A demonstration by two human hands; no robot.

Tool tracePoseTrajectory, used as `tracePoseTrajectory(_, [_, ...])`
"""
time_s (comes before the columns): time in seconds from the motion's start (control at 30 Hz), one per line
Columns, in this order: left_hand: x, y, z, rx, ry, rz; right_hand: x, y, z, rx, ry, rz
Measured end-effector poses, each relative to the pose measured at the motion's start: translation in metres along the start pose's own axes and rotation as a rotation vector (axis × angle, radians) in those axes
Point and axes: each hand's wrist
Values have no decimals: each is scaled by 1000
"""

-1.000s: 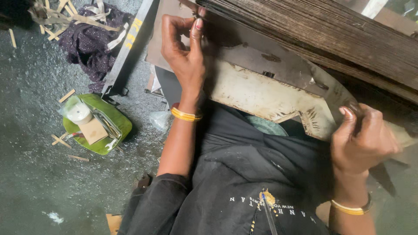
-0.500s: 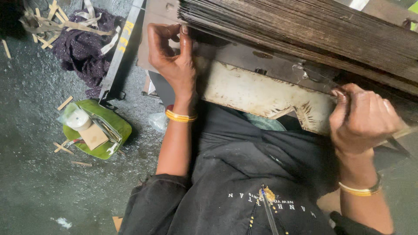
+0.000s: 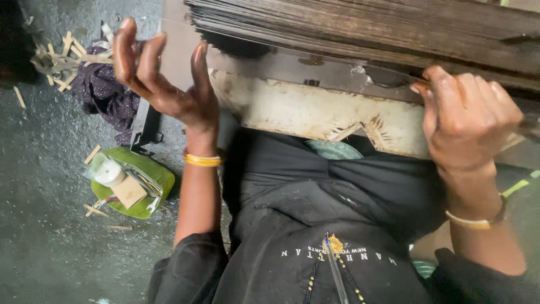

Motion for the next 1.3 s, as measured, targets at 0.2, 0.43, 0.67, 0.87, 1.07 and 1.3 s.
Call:
tracePoseTrajectory(0.2, [-36, -27, 5, 69, -445, -280, 3, 5, 2, -81, 99, -59])
tracePoseTrajectory(0.43, [5, -50, -9, 264, -438, -18, 19, 21, -2, -182, 344, -193])
tracePoseTrajectory(0.67, [0, -37, -10, 218, -351, -146, 33, 23, -20, -294, 422, -293])
tracePoseTrajectory(0.87, [15, -21, -24, 23, -356, -256, 39, 29, -34, -257, 428, -387])
tracePoseTrajectory(1.07, [-8, 15, -18, -96, -474, -269, 45, 35, -37, -242, 403, -313])
tracePoseTrajectory(1.3, [29, 121, -69, 139, -640, -607, 35, 35, -19, -298, 346, -318])
Point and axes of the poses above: each hand's wrist, its own x-axis away from the middle knuckle, its own z-axis out of the back of the hand, y = z × x
